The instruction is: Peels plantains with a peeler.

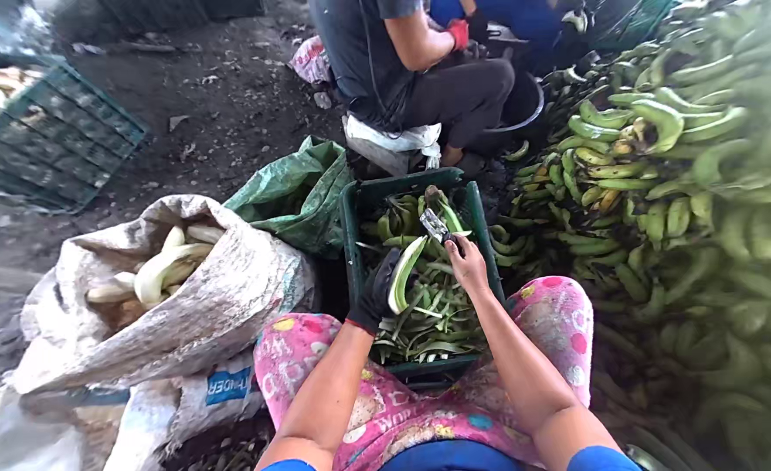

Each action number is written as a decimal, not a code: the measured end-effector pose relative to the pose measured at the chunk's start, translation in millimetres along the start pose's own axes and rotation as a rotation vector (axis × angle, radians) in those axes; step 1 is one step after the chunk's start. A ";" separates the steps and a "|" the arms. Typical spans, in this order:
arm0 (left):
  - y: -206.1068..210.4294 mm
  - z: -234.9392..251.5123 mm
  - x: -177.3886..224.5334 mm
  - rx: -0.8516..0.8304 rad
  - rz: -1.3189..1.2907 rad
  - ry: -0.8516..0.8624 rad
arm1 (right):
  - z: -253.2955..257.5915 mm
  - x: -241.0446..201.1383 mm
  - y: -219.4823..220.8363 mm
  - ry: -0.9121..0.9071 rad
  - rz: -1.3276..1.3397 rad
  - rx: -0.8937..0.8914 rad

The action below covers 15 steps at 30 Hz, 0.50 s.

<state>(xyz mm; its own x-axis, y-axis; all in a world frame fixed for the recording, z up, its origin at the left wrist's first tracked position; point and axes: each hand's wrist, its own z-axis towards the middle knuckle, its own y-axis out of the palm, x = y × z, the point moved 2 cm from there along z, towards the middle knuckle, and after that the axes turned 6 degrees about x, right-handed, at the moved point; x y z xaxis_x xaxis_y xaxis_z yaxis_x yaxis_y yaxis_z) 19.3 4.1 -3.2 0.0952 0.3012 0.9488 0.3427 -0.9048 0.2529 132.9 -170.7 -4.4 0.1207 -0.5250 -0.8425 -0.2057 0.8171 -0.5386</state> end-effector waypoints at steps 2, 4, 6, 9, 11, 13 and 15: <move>-10.0 7.9 -3.5 -0.022 0.072 0.039 | -0.4 -2.7 -10.0 0.002 0.028 -0.009; -17.6 10.6 -5.6 -0.008 0.165 0.075 | -4.1 -5.4 -17.7 0.016 0.003 -0.048; -16.6 7.4 0.6 0.032 0.155 0.061 | -5.8 -5.7 -22.1 0.015 -0.021 -0.058; -12.9 5.8 8.8 0.127 0.100 -0.042 | -9.1 -7.9 -24.1 -0.070 -0.039 -0.019; -20.7 8.3 3.8 0.165 0.215 -0.038 | -16.0 -10.8 -21.2 -0.191 -0.099 -0.054; -24.4 7.3 5.5 0.180 0.339 0.003 | -25.9 -12.7 -11.0 -0.350 -0.183 -0.154; -24.1 5.7 10.7 0.221 0.300 0.006 | -36.4 -16.1 -1.7 -0.447 -0.259 -0.277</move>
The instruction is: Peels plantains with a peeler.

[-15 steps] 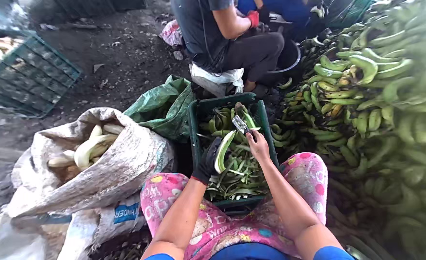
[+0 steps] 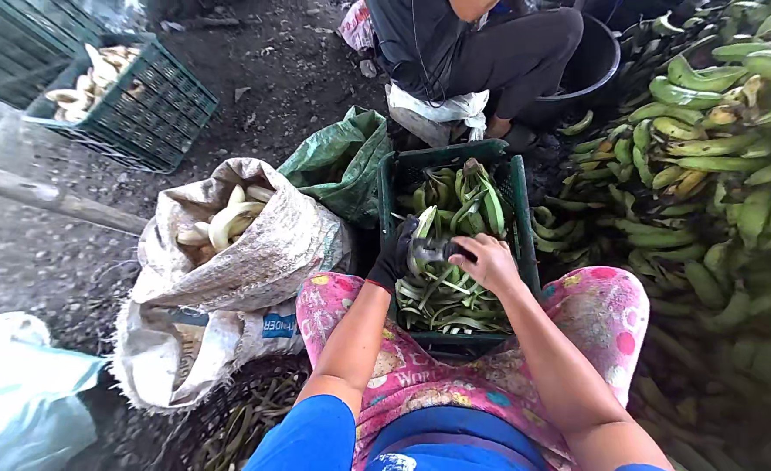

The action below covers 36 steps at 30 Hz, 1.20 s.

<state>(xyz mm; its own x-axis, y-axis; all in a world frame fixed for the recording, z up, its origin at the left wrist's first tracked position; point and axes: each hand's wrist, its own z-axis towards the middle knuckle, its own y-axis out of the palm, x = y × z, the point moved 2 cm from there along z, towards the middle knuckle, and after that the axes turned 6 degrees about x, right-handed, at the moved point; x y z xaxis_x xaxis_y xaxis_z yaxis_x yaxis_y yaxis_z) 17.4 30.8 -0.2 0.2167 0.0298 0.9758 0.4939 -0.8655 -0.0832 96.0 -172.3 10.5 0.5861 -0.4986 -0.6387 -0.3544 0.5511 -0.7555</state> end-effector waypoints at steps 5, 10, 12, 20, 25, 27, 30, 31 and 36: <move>-23.3 6.9 -9.1 0.190 -0.096 -0.030 | -8.3 -4.9 -36.7 0.242 -0.242 -0.317; -14.7 -18.2 -8.8 0.110 0.065 -0.119 | -21.6 18.4 -91.1 0.351 -0.200 -0.274; -6.3 -18.0 0.3 0.002 0.229 -0.068 | -24.9 26.7 -104.1 0.364 -0.173 -0.174; -112.4 -27.5 135.4 0.517 1.159 0.541 | -34.7 53.2 -135.6 0.457 -0.078 0.126; -200.7 -42.2 182.5 0.861 1.385 0.272 | -35.1 50.5 -135.5 0.462 -0.057 0.186; -184.7 -47.6 176.5 0.925 1.358 0.261 | -33.3 50.3 -133.7 0.446 -0.050 0.189; -106.4 -44.3 134.1 0.599 1.233 0.364 | -26.9 48.7 -131.3 0.450 -0.039 0.168; -73.1 -40.5 112.2 0.431 1.182 0.367 | -25.0 49.7 -128.7 0.443 -0.033 0.165; 78.7 -14.2 0.7 -0.354 1.232 0.448 | -16.8 57.0 -110.5 0.396 0.021 0.156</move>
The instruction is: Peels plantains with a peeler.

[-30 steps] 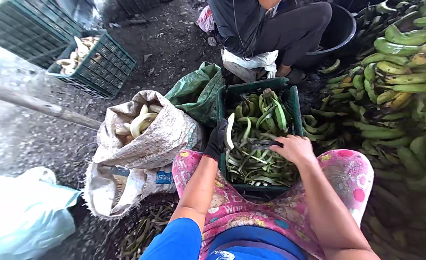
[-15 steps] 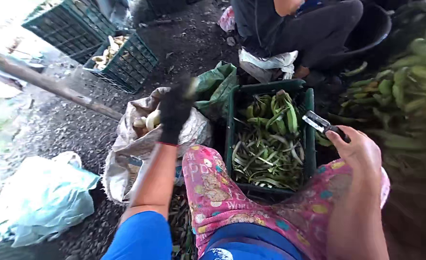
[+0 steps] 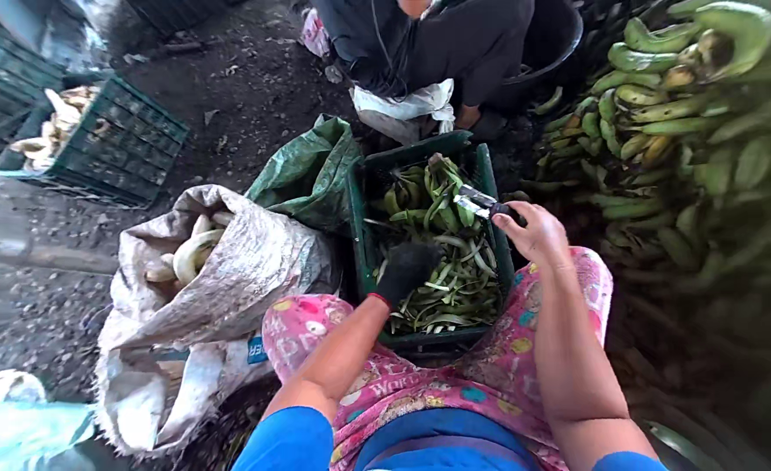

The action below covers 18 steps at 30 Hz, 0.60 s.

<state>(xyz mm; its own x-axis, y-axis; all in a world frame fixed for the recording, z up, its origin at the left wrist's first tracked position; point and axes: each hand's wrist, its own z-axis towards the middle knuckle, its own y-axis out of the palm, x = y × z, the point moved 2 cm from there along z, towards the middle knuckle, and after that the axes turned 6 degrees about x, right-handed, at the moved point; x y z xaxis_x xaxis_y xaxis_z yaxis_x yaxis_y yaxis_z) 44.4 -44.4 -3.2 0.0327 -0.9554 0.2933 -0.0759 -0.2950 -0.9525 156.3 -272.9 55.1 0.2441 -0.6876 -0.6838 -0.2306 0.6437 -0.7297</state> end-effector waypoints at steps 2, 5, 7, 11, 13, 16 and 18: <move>38.1 22.4 12.4 -0.191 0.071 0.094 | -0.1 0.5 5.7 0.001 0.010 -0.045; 69.7 31.6 -3.0 -0.373 0.142 0.091 | -0.8 5.7 14.0 -0.015 0.021 -0.036; 67.4 26.0 -22.0 -0.390 0.119 0.117 | -0.7 6.6 10.9 -0.005 0.043 -0.073; 35.4 7.4 -56.8 -0.552 0.150 0.110 | 1.8 7.4 -0.9 0.018 0.067 -0.166; 33.5 -3.1 -78.0 -0.630 0.230 0.063 | 5.3 8.1 0.0 0.005 0.067 -0.167; 42.4 -20.0 -85.8 -0.589 0.271 -0.050 | 9.2 1.7 5.8 -0.015 0.072 -0.178; 56.2 -22.3 -79.7 -0.542 0.305 -0.115 | 8.9 -4.4 10.3 -0.020 0.062 -0.206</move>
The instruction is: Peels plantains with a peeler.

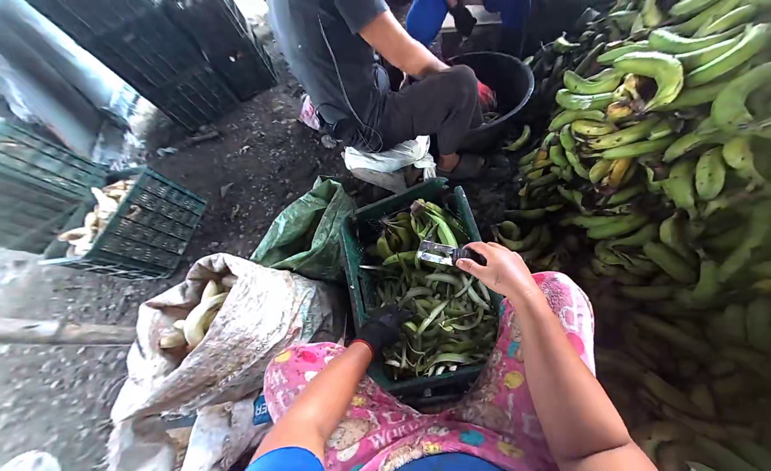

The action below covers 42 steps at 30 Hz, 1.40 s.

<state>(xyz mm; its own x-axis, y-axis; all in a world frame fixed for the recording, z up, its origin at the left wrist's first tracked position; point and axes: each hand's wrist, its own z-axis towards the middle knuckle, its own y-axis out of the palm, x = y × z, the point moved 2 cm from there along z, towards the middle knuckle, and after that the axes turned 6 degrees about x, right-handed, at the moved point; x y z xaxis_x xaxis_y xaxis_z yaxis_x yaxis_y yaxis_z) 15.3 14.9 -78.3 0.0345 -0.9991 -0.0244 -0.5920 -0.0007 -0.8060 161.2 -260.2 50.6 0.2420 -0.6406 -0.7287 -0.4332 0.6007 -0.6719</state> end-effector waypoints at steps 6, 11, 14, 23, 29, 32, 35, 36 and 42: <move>-37.7 -10.9 13.8 0.121 -0.079 -0.022 | -9.9 -1.9 -4.2 0.054 -0.059 -0.033; -88.6 -48.5 -16.4 0.684 -1.044 -0.039 | -19.2 4.1 -15.6 0.084 -0.115 0.035; -93.7 -62.8 -20.8 0.770 -1.389 0.130 | -18.9 5.1 -14.1 0.102 -0.130 0.066; -45.8 -12.8 22.6 0.267 -0.691 -0.072 | -1.4 -15.8 27.7 0.153 -0.097 0.035; -83.2 -54.4 -5.0 0.653 -1.678 0.009 | -6.8 -13.8 42.4 0.131 -0.018 0.075; -92.5 -69.0 -12.9 0.694 -1.773 -0.072 | -5.9 -15.5 48.1 0.103 -0.006 0.068; -80.5 -59.5 -15.7 0.797 -1.789 -0.108 | -6.3 -23.3 59.0 0.057 0.010 0.028; -78.2 -56.0 -15.9 0.841 -1.834 -0.115 | -7.6 -27.8 63.3 0.032 0.029 0.017; -78.6 -48.3 -16.3 0.966 -2.009 -0.163 | -14.5 -41.0 112.4 -0.026 0.258 -0.098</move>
<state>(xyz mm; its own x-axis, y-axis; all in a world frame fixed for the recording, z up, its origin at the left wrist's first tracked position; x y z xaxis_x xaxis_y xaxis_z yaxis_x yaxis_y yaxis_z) 22.4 29.2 14.0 -0.0212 0.2909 0.9565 0.7419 -0.6368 0.2101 90.0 -173.4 6.8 0.1339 -0.4591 -0.8783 -0.5650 0.6927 -0.4482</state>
